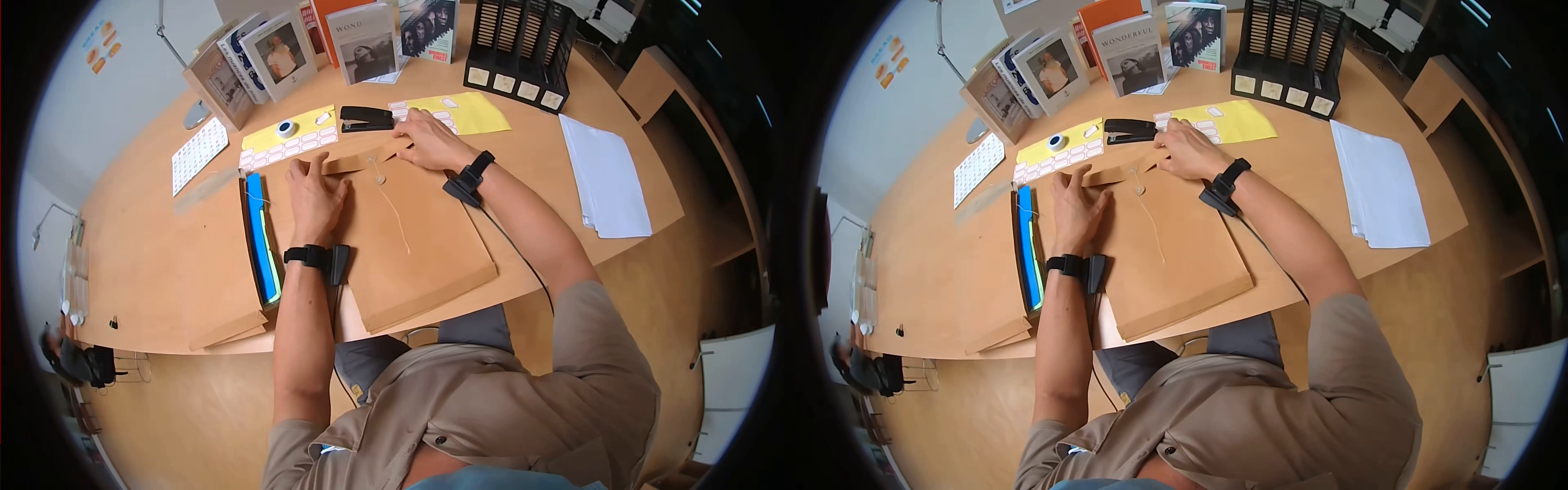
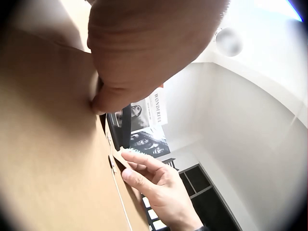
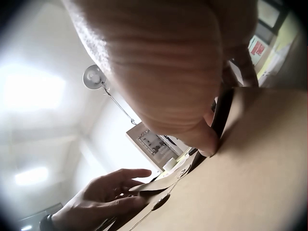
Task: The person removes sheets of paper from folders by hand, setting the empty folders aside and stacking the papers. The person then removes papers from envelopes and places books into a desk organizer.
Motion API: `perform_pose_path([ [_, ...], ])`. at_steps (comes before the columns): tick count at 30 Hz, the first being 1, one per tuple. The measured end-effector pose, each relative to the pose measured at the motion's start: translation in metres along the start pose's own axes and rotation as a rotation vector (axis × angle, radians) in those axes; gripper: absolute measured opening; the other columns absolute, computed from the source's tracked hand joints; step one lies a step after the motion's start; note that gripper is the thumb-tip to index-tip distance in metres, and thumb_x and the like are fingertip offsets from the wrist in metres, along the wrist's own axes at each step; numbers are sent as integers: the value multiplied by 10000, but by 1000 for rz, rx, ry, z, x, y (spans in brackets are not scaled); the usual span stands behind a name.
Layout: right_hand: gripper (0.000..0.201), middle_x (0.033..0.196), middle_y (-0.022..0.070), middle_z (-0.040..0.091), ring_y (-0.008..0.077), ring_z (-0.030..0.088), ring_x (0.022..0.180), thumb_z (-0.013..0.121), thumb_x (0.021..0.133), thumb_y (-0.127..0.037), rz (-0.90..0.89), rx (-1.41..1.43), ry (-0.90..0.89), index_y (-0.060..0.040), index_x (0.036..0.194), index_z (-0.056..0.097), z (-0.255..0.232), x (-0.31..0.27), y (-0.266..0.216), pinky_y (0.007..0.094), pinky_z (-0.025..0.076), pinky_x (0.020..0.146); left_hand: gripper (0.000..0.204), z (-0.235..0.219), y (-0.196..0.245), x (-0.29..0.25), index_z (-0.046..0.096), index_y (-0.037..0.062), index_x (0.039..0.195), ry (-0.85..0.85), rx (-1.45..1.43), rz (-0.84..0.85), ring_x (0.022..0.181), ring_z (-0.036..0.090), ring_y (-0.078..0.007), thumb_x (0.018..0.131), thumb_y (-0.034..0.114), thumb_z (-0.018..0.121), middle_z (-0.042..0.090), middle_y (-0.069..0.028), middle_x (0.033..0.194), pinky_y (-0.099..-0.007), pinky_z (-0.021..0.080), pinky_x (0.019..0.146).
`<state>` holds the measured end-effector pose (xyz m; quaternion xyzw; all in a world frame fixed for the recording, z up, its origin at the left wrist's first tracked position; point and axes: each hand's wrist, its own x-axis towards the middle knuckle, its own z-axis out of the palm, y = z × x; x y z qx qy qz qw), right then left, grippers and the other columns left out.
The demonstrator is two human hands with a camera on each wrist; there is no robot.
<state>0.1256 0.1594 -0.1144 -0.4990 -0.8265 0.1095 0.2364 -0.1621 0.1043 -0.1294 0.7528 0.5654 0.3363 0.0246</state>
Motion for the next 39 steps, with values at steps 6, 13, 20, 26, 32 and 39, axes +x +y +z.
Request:
perform_pose_path([
  [6, 398, 1170, 173, 632, 379, 601, 1184, 837, 835, -240, 2, 10, -3, -53, 1174, 745, -3, 0, -4, 459, 505, 1012, 418, -6, 5, 4, 714, 21, 1242, 107, -178, -88, 862, 613, -313, 840, -93, 688, 549, -177, 1170, -419, 561, 812],
  [13, 448, 1250, 168, 655, 356, 633, 1205, 914, 802, -327, -46, 92, 63, -68, 1122, 736, -14, 1, -10, 439, 517, 1027, 261, -23, 6, 3, 780, 36, 1120, 196, -358, -108, 851, 600, -192, 909, -78, 674, 566, -77, 999, -327, 527, 786],
  [20, 297, 1036, 66, 738, 199, 697, 1035, 878, 823, -69, 20, 475, -33, -55, 1079, 727, -34, 11, -13, 339, 545, 957, 246, -30, 4, 7, 759, 63, 1252, 205, -673, -99, 978, 624, -142, 1026, 49, 664, 639, -55, 1132, -282, 513, 794],
  [26, 297, 978, 89, 759, 198, 729, 959, 844, 803, -59, -29, 628, 84, -27, 1072, 722, -47, 15, -15, 336, 573, 853, 404, -45, 5, -2, 636, 18, 1357, -319, -1468, -613, 1023, 740, -229, 978, 135, 712, 742, -112, 1191, -360, 605, 939],
  [32, 350, 997, 177, 734, 361, 720, 979, 797, 802, -165, -329, -283, 650, -1, 1106, 742, -56, -2, -53, 455, 580, 859, 324, -34, -7, -1, 678, 7, 1262, -559, -1702, -733, 1041, 747, -255, 1007, 204, 649, 751, -120, 1195, -404, 604, 955],
  [39, 248, 872, 200, 670, 398, 695, 891, 807, 781, -197, -173, -38, 322, 13, 892, 737, -28, -30, -112, 486, 576, 822, 337, -46, 12, -3, 668, -3, 1287, -396, -1817, -672, 1170, 697, -268, 1036, 210, 593, 732, -125, 1262, -425, 536, 1068],
])
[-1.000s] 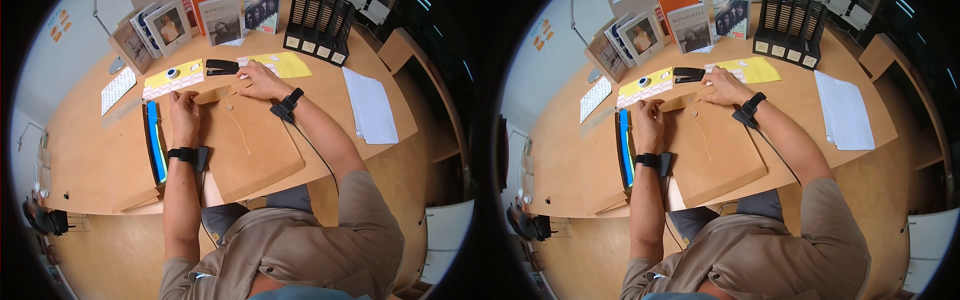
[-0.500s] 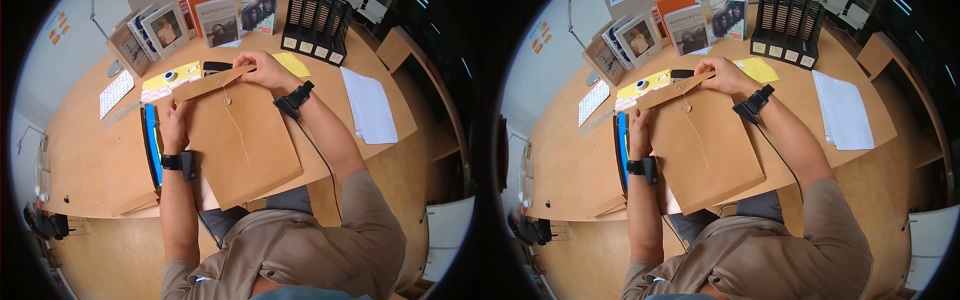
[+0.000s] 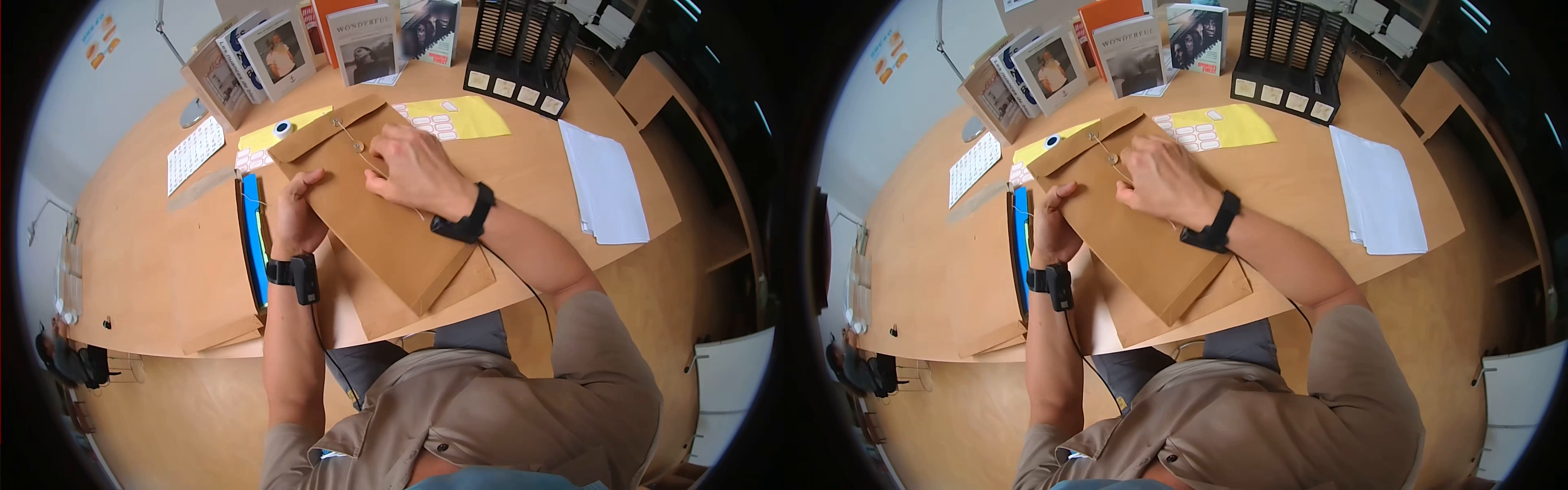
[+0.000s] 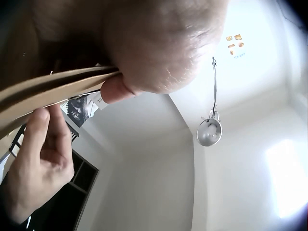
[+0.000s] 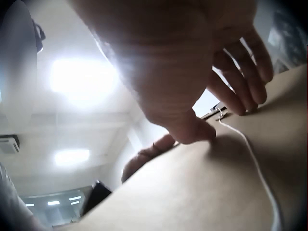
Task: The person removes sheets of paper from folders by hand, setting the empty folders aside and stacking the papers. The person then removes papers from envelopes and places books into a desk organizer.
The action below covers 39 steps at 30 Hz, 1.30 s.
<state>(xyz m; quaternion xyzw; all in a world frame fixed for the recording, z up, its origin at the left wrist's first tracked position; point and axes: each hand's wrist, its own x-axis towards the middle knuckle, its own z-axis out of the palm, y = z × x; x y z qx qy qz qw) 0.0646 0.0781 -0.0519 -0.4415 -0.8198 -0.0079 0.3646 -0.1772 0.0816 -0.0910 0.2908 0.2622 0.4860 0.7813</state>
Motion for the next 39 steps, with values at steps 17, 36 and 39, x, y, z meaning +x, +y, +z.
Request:
perform_pose_path([
  [17, 193, 714, 56, 705, 94, 711, 658, 773, 872, -108, 649, 651, -89, -19, 754, 650, 2, 21, 59, 268, 562, 580, 296, 19, -8, -8, 660, -64, 1215, 51, 144, 18, 1129, 700, -275, 1004, 136, 601, 724, -151, 1210, -431, 544, 1037],
  [36, 151, 746, 13, 687, 97, 627, 691, 782, 824, -119, 353, 439, -104, -20, 790, 673, 3, 17, 61, 281, 512, 665, 325, -4, -11, 2, 656, -56, 1251, -29, 79, -27, 1156, 704, -306, 990, 124, 586, 726, -174, 1256, -449, 543, 1075],
  [39, 107, 775, 24, 708, 116, 659, 710, 778, 833, -114, 222, 475, -175, -23, 838, 722, -8, 14, 59, 298, 526, 667, 333, -3, -9, 2, 656, -59, 1251, -14, 65, -33, 1156, 704, -310, 980, 121, 586, 729, -176, 1249, -450, 541, 1076],
])
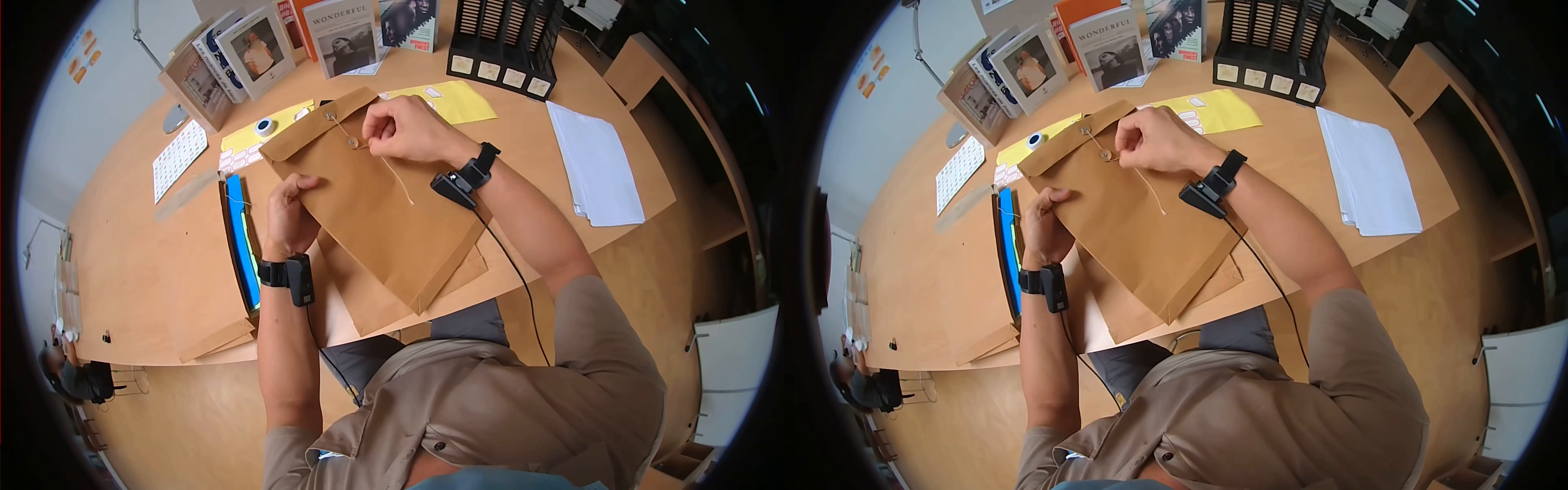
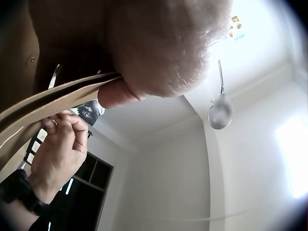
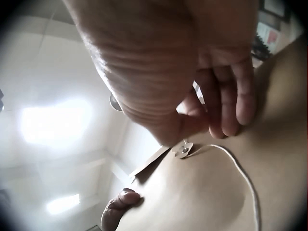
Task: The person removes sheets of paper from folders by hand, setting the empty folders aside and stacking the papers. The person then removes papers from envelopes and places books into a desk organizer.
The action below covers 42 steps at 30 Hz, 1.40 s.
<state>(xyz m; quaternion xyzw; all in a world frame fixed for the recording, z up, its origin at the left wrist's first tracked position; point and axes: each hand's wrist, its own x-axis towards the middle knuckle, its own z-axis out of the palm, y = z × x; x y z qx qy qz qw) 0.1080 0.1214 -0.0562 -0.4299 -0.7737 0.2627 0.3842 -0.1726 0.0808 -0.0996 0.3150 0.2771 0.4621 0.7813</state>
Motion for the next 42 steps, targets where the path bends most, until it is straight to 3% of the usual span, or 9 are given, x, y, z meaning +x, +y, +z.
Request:
perform_pose_path([
  [4, 82, 782, 76, 716, 184, 675, 693, 772, 821, -91, -216, -198, 56, -25, 864, 753, 12, -1, 1, 327, 542, 670, 353, 1, 1, -1, 657, -62, 1259, -13, -46, -26, 1158, 703, -318, 974, 130, 579, 733, -181, 1249, -454, 536, 1083],
  [11, 94, 770, 72, 708, 175, 663, 679, 766, 816, -91, -182, -213, 53, -18, 819, 706, 11, 0, 6, 337, 539, 663, 345, 3, -3, -3, 678, -41, 1227, -39, -24, -60, 1127, 703, -284, 974, 171, 576, 740, -150, 1227, -431, 530, 1056],
  [14, 103, 815, 41, 749, 97, 664, 708, 731, 886, -105, 20, -23, 36, -28, 837, 682, 4, 5, 17, 315, 547, 643, 347, 3, -4, -1, 675, -39, 1222, 4, -4, -52, 1120, 705, -289, 963, 172, 581, 740, -152, 1222, -430, 534, 1054],
  [15, 103, 815, 41, 749, 97, 664, 708, 731, 886, -105, 21, -22, 36, -28, 837, 682, 2, 5, 16, 315, 547, 643, 347, 5, -3, 0, 675, -39, 1222, 5, -4, -53, 1120, 705, -289, 963, 172, 581, 740, -152, 1222, -430, 534, 1054],
  [17, 128, 825, 61, 743, 110, 682, 713, 688, 959, -132, 306, 478, 75, -24, 891, 679, -1, 5, 12, 276, 569, 640, 352, 7, 1, -2, 671, -31, 1220, -14, -14, -64, 1121, 703, -293, 944, 173, 591, 738, -152, 1217, -436, 537, 1054],
  [22, 191, 848, 75, 733, 120, 698, 718, 666, 1013, -194, 494, 671, 62, -12, 957, 684, -9, 7, 4, 244, 591, 661, 365, 3, 1, -1, 664, -20, 1232, 29, 23, -58, 1124, 699, -294, 931, 174, 600, 733, -148, 1217, -444, 536, 1056],
  [25, 214, 834, 65, 732, 132, 698, 733, 705, 999, -229, 472, 445, -60, -21, 948, 722, -13, 2, -17, 277, 580, 670, 367, 0, 1, 1, 663, -19, 1237, 27, 24, -55, 1125, 698, -294, 930, 174, 602, 732, -147, 1216, -445, 536, 1055],
  [27, 247, 805, 53, 721, 150, 693, 745, 752, 976, -257, 222, -165, -171, -22, 901, 755, -13, -4, -27, 317, 562, 686, 368, -1, 0, 1, 662, -19, 1237, 28, 21, -51, 1125, 698, -294, 930, 175, 603, 732, -148, 1215, -444, 537, 1053],
  [42, 216, 670, 61, 692, 152, 676, 643, 824, 778, -153, 44, -232, -72, -18, 714, 668, 4, -5, -12, 336, 536, 624, 304, -2, 0, -1, 679, -19, 1164, 43, 76, -40, 1084, 706, -280, 920, 151, 616, 737, -141, 1174, -438, 544, 1039],
])
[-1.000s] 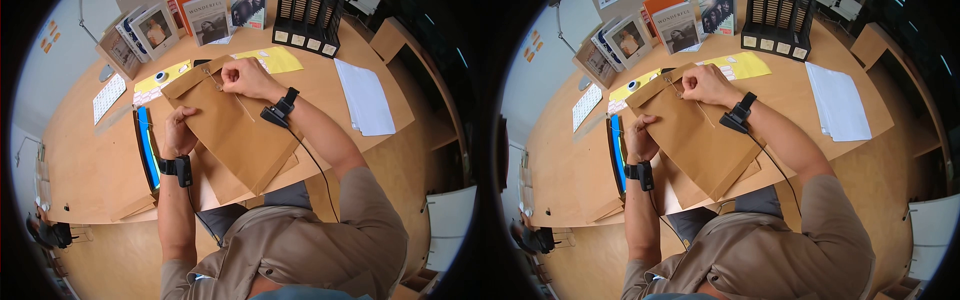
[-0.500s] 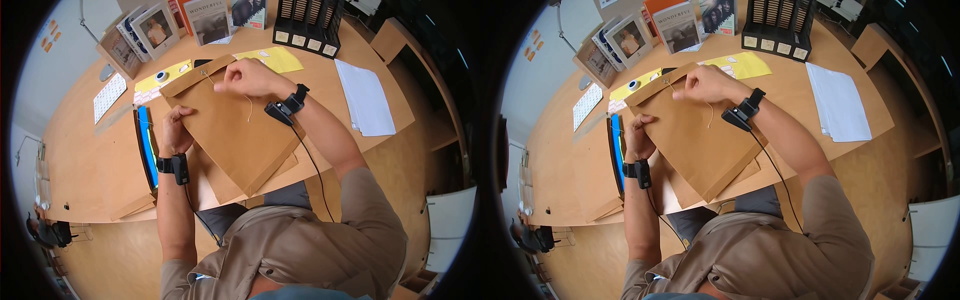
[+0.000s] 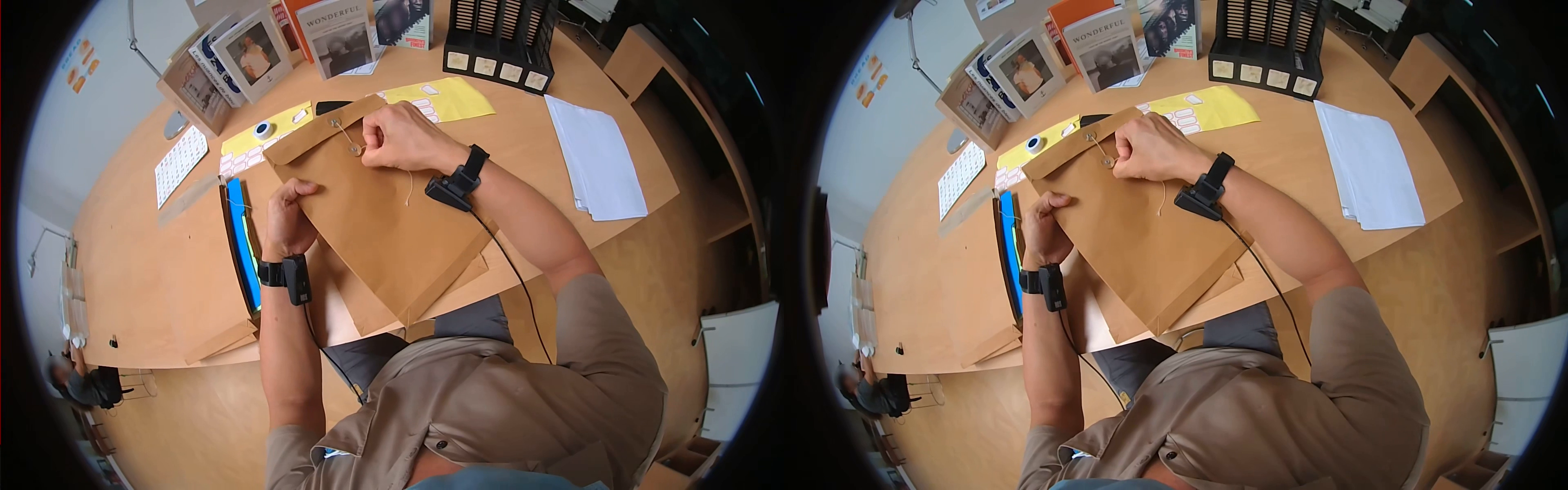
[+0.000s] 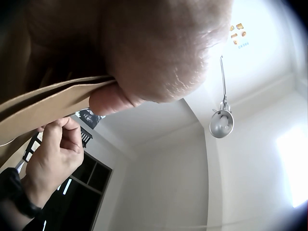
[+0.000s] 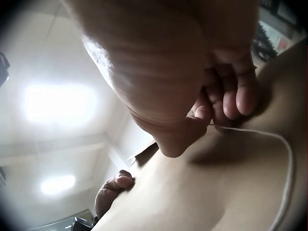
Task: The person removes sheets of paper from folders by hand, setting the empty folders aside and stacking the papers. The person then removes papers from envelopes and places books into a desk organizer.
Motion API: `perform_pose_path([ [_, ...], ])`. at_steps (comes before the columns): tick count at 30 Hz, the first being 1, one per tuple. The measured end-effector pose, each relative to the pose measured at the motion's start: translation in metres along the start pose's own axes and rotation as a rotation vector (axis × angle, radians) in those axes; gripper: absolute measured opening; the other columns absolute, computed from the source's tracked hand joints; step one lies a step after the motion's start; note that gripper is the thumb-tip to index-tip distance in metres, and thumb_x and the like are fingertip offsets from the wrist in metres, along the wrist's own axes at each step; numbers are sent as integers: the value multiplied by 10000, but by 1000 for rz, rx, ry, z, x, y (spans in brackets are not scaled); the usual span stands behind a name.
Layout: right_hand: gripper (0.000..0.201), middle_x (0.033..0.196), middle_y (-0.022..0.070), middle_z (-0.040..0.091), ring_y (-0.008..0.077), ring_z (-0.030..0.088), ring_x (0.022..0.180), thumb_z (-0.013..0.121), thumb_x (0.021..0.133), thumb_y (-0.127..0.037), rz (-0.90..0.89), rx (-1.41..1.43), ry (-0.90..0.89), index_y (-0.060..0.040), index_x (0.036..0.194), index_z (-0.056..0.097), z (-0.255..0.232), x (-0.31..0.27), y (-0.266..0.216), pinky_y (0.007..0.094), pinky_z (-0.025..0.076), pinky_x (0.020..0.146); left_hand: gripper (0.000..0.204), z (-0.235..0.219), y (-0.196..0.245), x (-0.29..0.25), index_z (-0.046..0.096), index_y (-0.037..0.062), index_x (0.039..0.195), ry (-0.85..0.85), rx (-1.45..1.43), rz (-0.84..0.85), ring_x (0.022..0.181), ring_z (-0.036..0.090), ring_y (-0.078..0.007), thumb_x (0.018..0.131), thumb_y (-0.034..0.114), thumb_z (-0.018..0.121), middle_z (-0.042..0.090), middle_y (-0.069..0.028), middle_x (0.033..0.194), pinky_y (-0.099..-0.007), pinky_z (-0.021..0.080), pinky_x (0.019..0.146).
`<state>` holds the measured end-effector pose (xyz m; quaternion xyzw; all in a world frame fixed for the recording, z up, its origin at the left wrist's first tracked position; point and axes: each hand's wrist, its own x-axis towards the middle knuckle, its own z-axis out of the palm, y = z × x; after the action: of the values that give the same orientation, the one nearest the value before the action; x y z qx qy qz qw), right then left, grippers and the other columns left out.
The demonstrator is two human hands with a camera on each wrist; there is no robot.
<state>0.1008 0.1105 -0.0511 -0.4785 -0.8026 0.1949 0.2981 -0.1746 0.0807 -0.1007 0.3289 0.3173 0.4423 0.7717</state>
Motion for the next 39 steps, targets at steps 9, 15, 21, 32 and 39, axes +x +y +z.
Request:
perform_pose_path([
  [9, 121, 767, 63, 706, 69, 569, 558, 723, 924, -73, 462, 766, -91, -22, 851, 641, -10, 1, 4, 224, 425, 473, 256, 2, -3, 0, 686, -20, 1113, -12, 23, -28, 1049, 700, -273, 913, 126, 620, 732, -128, 1128, -440, 551, 1005],
  [15, 126, 769, 18, 697, 48, 492, 530, 704, 946, -128, 361, 362, -239, -16, 890, 726, -23, 2, 8, 231, 317, 443, 231, 1, -1, -2, 687, -34, 1093, 8, 33, -9, 1028, 700, -269, 909, 82, 610, 730, -132, 1094, -434, 557, 997],
  [21, 226, 761, -1, 694, 70, 589, 646, 670, 980, -155, 160, 555, -55, -16, 816, 739, 24, 13, 17, 269, 445, 569, 184, 18, -8, -4, 700, -38, 1039, 29, 135, -37, 1001, 704, -259, 896, 29, 606, 734, -136, 1055, -431, 585, 936],
  [32, 202, 726, 139, 694, 202, 664, 681, 674, 918, -177, 144, -31, 366, -2, 864, 758, -22, 17, 26, 360, 525, 675, 124, 11, -5, 0, 700, 3, 955, 71, 131, -18, 938, 703, -250, 874, 52, 620, 728, -111, 1016, -411, 594, 901],
  [39, 202, 746, 41, 701, 112, 639, 690, 671, 986, -187, -184, 220, -268, -24, 952, 785, -24, -17, -56, 298, 506, 666, 189, -7, -12, 10, 698, -11, 1057, 4, 176, -75, 966, 717, -255, 910, 82, 624, 738, -129, 1057, -403, 592, 897],
])
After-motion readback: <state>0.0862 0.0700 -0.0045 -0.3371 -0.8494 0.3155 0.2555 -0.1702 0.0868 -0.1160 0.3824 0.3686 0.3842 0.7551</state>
